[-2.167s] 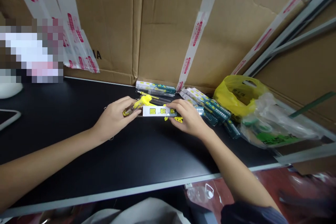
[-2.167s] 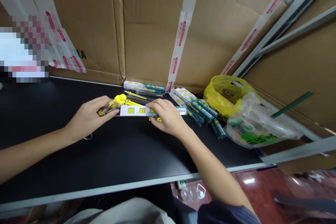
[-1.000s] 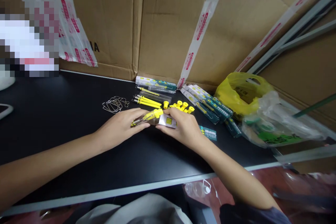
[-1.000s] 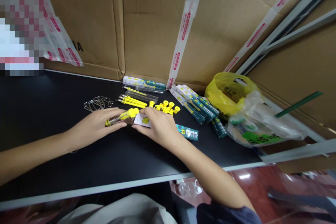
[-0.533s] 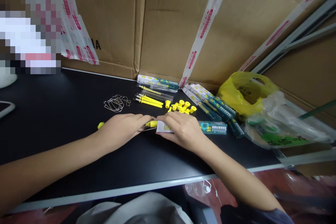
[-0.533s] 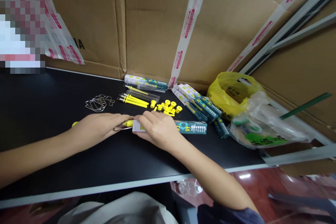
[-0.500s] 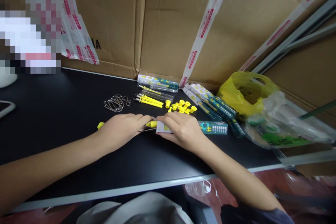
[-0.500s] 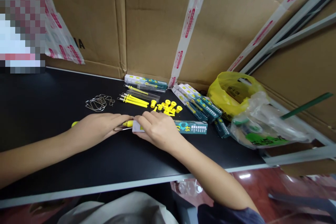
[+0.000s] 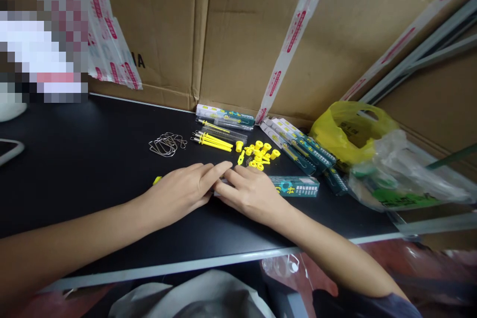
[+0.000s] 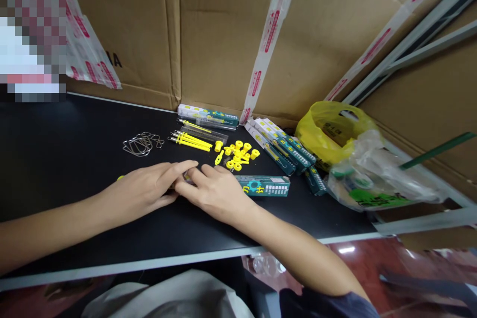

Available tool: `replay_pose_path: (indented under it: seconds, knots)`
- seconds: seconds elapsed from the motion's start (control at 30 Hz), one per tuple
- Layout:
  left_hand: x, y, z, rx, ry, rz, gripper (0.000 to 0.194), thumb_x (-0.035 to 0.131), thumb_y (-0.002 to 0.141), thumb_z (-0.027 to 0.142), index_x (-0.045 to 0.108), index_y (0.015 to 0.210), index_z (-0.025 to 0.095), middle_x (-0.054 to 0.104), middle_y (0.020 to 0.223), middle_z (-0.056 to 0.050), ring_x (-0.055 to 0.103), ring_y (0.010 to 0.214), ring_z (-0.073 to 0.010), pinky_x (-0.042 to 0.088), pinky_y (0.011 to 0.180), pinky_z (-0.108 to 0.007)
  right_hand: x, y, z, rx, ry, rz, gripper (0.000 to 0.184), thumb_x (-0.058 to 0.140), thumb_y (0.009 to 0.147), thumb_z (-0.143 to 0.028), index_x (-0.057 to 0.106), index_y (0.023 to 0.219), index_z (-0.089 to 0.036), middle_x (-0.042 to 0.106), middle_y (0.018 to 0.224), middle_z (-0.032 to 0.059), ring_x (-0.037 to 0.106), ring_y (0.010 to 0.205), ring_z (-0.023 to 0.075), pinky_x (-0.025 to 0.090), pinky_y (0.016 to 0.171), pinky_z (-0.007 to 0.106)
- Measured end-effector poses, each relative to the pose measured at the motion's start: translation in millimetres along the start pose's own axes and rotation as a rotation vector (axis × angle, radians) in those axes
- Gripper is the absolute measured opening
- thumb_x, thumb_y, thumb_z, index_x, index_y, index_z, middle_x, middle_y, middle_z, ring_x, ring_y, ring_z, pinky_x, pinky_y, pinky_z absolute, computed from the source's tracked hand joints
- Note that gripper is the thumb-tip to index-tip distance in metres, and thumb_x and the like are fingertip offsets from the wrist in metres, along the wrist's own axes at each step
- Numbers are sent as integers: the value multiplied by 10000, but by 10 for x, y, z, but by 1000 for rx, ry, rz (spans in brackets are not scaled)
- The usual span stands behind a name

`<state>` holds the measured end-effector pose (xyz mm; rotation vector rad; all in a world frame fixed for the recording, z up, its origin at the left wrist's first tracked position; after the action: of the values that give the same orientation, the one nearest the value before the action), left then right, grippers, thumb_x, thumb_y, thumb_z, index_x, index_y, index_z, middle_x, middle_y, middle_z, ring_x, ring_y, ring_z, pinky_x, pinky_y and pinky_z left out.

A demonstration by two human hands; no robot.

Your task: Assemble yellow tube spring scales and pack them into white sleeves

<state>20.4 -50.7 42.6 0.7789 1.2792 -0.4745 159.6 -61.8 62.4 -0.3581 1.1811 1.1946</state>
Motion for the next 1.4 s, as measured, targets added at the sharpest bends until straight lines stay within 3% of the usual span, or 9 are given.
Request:
replay_pose_path:
  seconds: [0.17,0.27,0.37,0.57,0.7,0.9,1.1,1.3,1.4]
  knots:
    - [-43,4,-176,-32,-110,60,565,586,864,264,368,1381,202,676,1137,-96,667,987,-250,504,799,-330,24,-26,134,47,77,-110,234,422,1005,-329,584,1104,-191,607,873,41,510,710,146,322,601,293]
    - [-52,37,-415,-152,-262,34,521,577,856,410,438,1324,229,687,932,-25,673,777,-212,472,661,-288,10,-57,260,96,115,-162,287,459,988,-354,575,1188,-184,629,911,48,563,758,158,360,630,290]
    - [-58,83,-604,-195,-466,24,428,582,831,479,548,1170,221,647,781,22,636,713,-180,455,663,-273,-8,-97,395,164,149,-176,299,473,979,-366,578,1204,-199,646,935,51,600,822,172,385,655,280]
    - [39,129,-833,-306,-982,54,260,544,882,408,523,1018,188,590,687,35,598,612,-132,491,606,-267,-35,-183,635,268,146,-187,310,523,950,-371,576,1207,-206,661,1031,60,622,883,191,401,656,274]
    - [58,129,-927,-388,-1096,135,213,569,879,371,537,943,171,597,701,25,576,559,-102,507,557,-251,-27,-226,721,297,148,-202,324,518,950,-387,561,1222,-217,658,1025,55,626,885,191,410,664,269]
    - [30,121,-811,-411,-1070,122,184,618,849,327,579,914,159,605,717,23,541,530,-72,504,528,-220,-10,-215,680,309,241,-153,368,620,886,-354,538,1199,-178,683,1108,88,655,952,214,456,719,283]
    - [59,109,-563,-386,-1045,75,257,639,829,404,625,911,160,615,733,2,545,561,-99,454,465,-206,-11,-153,535,309,330,-128,349,656,865,-367,535,1124,-166,703,1028,96,673,898,222,471,722,294]
    - [79,89,-409,-306,-891,104,232,627,839,400,691,869,179,670,741,-9,590,666,-139,461,592,-236,24,-78,334,274,391,-128,294,622,893,-393,545,1079,-179,698,954,65,664,824,191,451,678,272]
    - [63,78,-331,-269,-832,112,209,604,855,367,698,812,185,658,707,6,555,627,-126,423,572,-225,71,-57,253,252,405,-126,295,613,899,-396,545,1079,-172,700,966,65,666,823,187,448,672,268]
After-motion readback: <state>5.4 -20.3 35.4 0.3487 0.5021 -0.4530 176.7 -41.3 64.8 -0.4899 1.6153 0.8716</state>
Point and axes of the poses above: each hand's wrist, its own y-axis towards the middle knuckle, its own x-axis out of the palm, z = x × y, the point moved 4 cm from there along y, towards the middle knuckle
